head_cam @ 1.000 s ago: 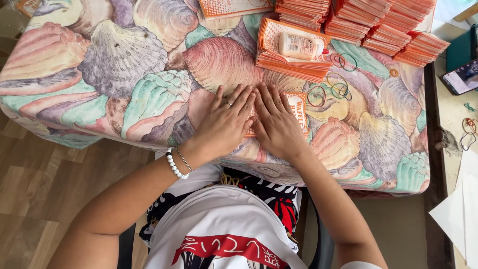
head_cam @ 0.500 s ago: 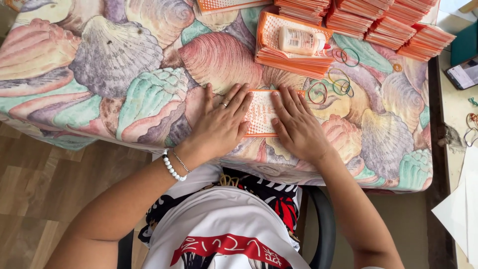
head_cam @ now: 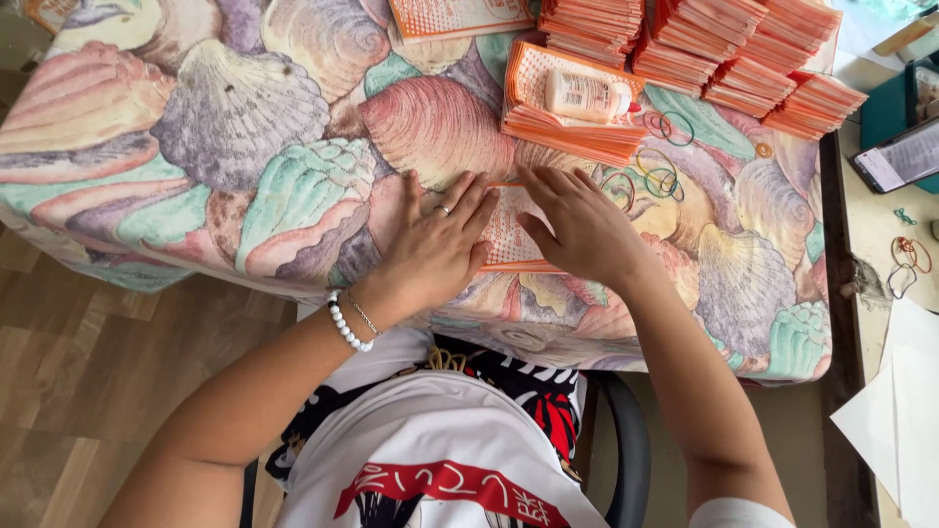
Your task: Organizing and unfolding stacks of paper bags on a table for preparation or inspection.
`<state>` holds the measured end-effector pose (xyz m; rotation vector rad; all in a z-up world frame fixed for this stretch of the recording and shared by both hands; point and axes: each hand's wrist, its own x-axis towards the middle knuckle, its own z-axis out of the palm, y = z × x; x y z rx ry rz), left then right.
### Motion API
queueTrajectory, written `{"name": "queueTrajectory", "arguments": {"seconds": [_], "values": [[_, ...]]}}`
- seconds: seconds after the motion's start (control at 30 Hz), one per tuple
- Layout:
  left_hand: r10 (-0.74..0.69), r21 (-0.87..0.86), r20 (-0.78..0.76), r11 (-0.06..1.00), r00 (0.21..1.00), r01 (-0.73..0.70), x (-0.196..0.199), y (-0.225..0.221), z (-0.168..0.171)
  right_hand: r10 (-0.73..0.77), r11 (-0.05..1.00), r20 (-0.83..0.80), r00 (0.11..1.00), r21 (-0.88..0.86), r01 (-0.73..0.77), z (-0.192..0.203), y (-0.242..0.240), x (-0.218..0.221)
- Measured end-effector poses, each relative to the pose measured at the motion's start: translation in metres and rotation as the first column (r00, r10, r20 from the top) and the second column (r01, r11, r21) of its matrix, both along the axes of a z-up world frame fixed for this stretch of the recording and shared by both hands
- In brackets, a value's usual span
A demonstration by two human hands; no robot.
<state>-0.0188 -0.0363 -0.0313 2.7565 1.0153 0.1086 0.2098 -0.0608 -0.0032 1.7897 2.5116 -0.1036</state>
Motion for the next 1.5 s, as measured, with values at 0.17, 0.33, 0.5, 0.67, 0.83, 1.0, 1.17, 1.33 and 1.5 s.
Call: {"name": "queueTrajectory", "arguments": {"seconds": [0.17,0.33,0.5,0.67,0.83,1.0,1.17,1.33,1.5], "values": [[-0.008,-0.033,0.045,0.999,0.999,0.01,-0.004,-0.002,0.005,-0.026,0.996,0.057,0.998,-0.089,0.031,-0.007,0.033,-0.008],[-0.005,-0.014,0.094,1.0,0.996,0.007,-0.008,-0.005,0.006,-0.106,0.946,0.021,0.994,-0.307,0.107,0.013,0.055,-0.008],[0.024,-0.019,0.118,1.0,0.993,-0.021,-0.008,-0.006,0.009,-0.133,0.926,-0.023,0.991,-0.36,0.116,0.021,0.053,-0.011],[0.03,-0.006,0.177,1.0,0.984,-0.029,-0.008,-0.005,0.001,-0.177,0.894,-0.162,0.971,-0.438,0.09,0.025,0.048,-0.007],[0.11,-0.053,0.559,0.994,0.822,-0.096,-0.012,-0.006,0.011,-0.161,0.944,-0.415,0.895,-0.33,0.017,0.026,0.029,0.016],[0.391,-0.388,0.918,0.865,0.056,0.318,0.006,-0.01,0.029,0.03,0.971,-0.961,0.274,0.093,0.22,0.03,-0.016,-0.01],[0.322,-0.305,0.947,0.899,-0.004,0.314,0.033,-0.01,0.036,0.097,0.953,-0.995,0.021,0.099,0.287,-0.04,-0.023,-0.02],[0.353,-0.352,0.935,0.903,0.039,0.248,0.042,-0.01,0.033,0.194,0.932,-0.977,0.083,0.21,0.295,-0.016,-0.03,-0.044],[0.38,-0.374,0.925,0.904,0.014,0.208,0.046,-0.014,0.041,0.184,0.593,-0.447,0.875,0.761,0.264,0.034,-0.051,-0.035]]}}
